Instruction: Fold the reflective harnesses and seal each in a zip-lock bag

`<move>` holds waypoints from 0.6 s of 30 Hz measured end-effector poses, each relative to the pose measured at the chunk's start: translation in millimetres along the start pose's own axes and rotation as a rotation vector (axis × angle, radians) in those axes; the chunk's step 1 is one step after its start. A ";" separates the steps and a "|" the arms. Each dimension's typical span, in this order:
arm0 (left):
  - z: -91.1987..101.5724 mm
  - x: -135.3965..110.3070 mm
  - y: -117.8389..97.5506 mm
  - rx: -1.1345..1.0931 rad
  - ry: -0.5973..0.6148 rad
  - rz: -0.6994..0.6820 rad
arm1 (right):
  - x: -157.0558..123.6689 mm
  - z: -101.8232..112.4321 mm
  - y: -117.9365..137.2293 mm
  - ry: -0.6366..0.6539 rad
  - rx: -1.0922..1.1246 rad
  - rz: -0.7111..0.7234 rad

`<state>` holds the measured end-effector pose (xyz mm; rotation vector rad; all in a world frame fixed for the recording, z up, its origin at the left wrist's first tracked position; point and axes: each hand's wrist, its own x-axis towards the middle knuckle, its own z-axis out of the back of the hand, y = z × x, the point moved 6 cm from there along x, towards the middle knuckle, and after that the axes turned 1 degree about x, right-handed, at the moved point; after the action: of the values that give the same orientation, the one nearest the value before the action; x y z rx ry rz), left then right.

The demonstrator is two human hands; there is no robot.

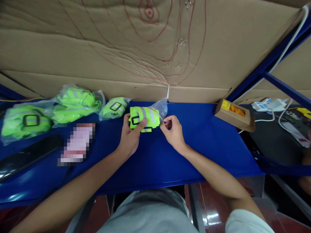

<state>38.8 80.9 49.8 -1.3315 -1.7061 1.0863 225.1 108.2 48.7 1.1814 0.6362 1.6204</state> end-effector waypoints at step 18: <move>3.3 2.8 4.8 0.254 -0.019 -0.184 | -18.2 -24.4 2.4 0.163 0.331 -0.163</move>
<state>37.1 83.6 44.1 -0.9892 -1.6067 1.1659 202.4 93.8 34.2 1.2021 1.1103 1.5203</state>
